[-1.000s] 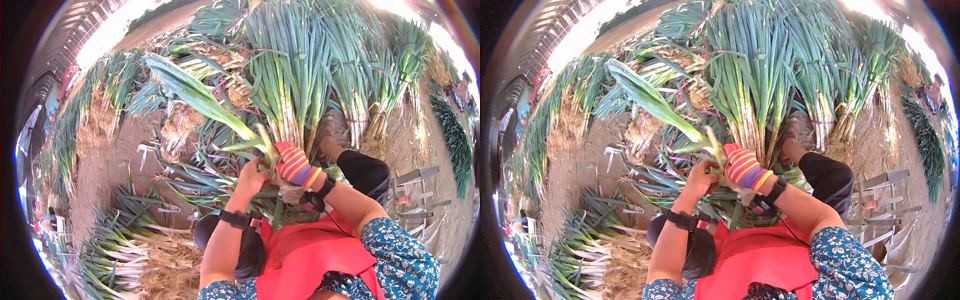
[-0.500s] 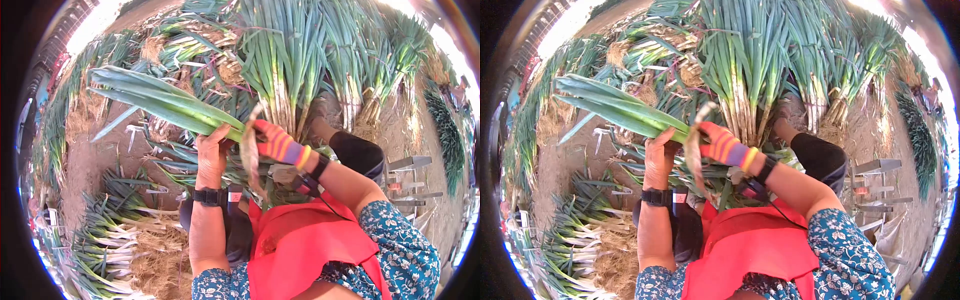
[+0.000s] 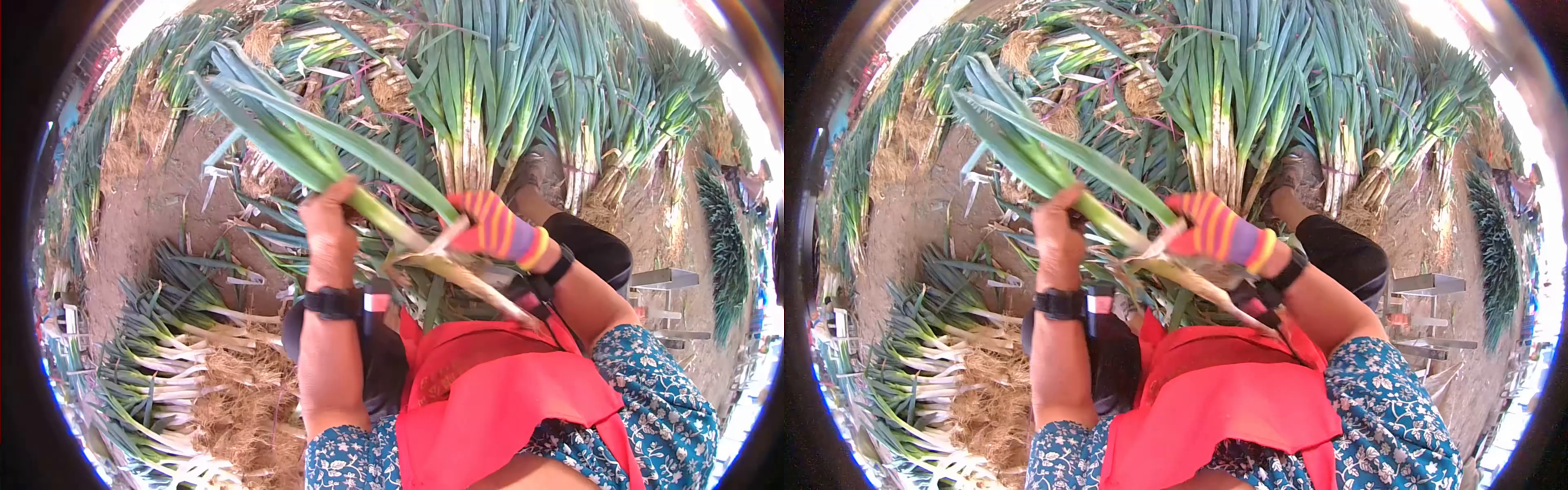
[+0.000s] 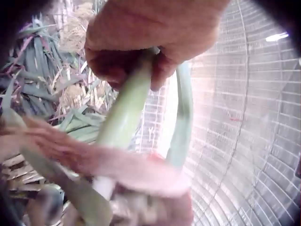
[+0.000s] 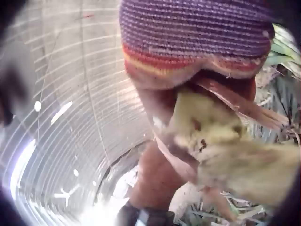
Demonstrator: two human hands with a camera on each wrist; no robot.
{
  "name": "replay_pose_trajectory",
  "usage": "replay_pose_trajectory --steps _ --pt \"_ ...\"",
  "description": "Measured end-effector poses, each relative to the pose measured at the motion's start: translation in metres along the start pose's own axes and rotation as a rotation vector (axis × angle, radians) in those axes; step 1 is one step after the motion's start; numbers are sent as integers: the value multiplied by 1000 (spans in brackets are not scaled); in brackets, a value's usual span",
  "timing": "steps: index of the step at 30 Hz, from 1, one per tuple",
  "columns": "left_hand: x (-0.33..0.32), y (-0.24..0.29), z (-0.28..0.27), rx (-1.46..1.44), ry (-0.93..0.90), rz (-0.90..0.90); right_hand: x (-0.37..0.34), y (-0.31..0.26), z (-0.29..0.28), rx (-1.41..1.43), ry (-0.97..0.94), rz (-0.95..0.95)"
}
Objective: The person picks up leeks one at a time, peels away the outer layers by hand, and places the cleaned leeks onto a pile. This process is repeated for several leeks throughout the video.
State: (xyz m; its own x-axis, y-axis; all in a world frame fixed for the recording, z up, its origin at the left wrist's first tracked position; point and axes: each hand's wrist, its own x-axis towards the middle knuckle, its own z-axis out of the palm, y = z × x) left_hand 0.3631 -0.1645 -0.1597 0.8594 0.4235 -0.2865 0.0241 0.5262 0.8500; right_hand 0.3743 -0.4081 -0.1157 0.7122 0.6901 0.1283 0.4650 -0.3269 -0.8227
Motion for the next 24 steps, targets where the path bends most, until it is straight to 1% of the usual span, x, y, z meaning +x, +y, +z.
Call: replay_pose_trajectory --steps 1,2,3,4,5,6,8,9,11,13,15,16,17,19,20,22,23,24 --pt "8 6 -9 -54 29 12 -18 16 1 66 -80 60" --pt "5 14 -9 -108 48 60 -37 27 1 48 -128 199" --pt "3 22 -10 -158 68 110 -51 37 -4 49 -240 307" --pt "2 24 -19 -163 67 83 -73 55 -1 27 -164 225" --pt "1 22 -22 -158 72 81 -95 80 6 92 -127 411" --pt "-1 20 -23 -86 80 125 -133 142 10 -36 -209 411" --pt "-10 22 -16 34 107 178 -162 144 7 -774 -703 699" --pt "-12 20 -13 35 100 179 -161 146 2 -773 -696 703" --pt "-15 16 -9 90 68 215 -144 152 -11 -912 -674 687" --pt "-14 13 -3 48 73 239 -127 152 -24 -1047 -647 691" --pt "-8 10 -6 3 51 222 -94 143 -21 -1011 -88 299" --pt "-6 8 -2 5 92 218 -70 117 -23 -786 -3 162" --pt "-5 8 -1 3 81 214 -48 84 -25 -559 79 28" --pt "-5 8 -1 -30 95 214 -35 48 -10 -315 55 -11" --pt "-3 10 -3 -62 111 179 -44 58 -2 -318 57 4" --pt "-7 15 -1 -115 88 138 -53 89 18 -128 -135 275" --pt "-15 18 6 -165 80 106 -50 84 20 -124 -141 281" --pt "-18 16 6 -155 89 91 -44 69 23 -39 -177 343"
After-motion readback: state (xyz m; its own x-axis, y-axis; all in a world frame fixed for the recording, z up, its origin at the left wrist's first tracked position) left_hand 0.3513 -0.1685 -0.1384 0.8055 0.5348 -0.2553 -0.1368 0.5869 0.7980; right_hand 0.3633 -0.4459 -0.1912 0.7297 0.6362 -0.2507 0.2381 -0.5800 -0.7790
